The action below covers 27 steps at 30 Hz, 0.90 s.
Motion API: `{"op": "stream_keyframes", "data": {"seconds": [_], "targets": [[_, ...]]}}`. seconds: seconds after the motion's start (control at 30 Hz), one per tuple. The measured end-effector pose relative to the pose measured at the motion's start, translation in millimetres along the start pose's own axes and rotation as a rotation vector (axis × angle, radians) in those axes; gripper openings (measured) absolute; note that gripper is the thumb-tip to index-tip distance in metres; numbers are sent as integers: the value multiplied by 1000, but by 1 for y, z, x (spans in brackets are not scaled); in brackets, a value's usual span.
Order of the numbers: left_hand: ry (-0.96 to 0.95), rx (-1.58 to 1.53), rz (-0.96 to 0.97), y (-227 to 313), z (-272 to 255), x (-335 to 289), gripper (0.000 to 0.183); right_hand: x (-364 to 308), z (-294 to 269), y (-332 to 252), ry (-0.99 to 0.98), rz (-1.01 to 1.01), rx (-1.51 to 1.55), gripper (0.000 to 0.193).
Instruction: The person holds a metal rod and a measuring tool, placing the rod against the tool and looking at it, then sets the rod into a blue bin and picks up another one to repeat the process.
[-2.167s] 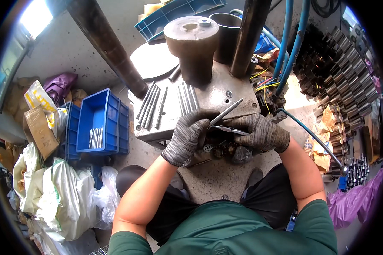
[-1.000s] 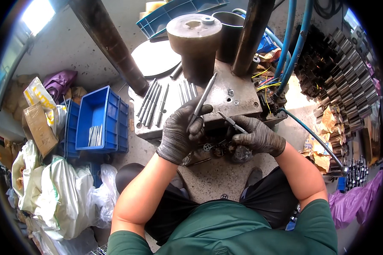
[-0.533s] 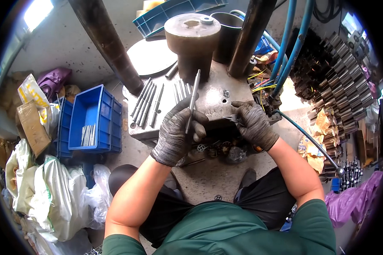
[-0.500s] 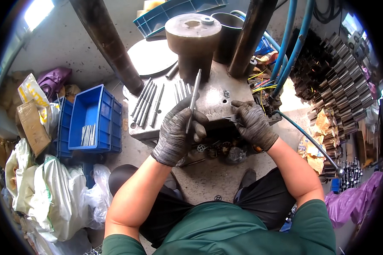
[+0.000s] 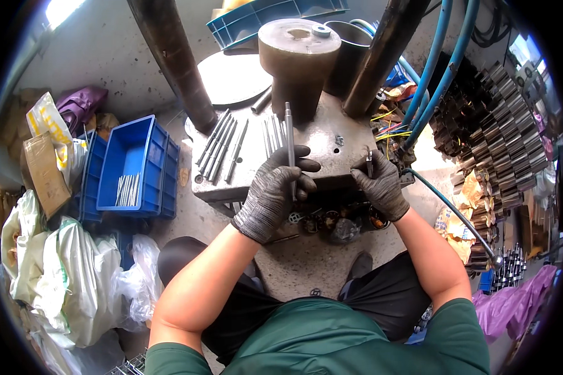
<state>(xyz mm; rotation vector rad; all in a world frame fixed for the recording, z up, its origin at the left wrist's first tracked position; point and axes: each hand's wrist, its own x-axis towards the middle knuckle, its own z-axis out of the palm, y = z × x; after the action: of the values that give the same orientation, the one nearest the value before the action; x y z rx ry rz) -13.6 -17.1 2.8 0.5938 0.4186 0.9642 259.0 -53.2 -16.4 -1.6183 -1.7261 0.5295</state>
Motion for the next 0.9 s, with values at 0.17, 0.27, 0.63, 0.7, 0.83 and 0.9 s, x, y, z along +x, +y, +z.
{"op": "stream_keyframes", "data": {"seconds": [0.17,0.27,0.63,0.7,0.83,0.9], "targets": [[126,469,-138,-14,15,2,35,-9,1,-38,32,180,721,17],[112,598,-136,-28,17,4,35,-13,3,-54,-18,262,892,17],[90,569,-56,-42,15,10,23,-16,3,-50,-124,152,810,17],[77,485,-50,-44,11,10,20,-17,5,-47,-130,148,783,19],[35,571,-142,-38,12,9,17,-19,11,-44,-80,174,801,30],[-9,680,-59,-36,17,6,19,-19,11,-45,-55,177,838,34]]}}
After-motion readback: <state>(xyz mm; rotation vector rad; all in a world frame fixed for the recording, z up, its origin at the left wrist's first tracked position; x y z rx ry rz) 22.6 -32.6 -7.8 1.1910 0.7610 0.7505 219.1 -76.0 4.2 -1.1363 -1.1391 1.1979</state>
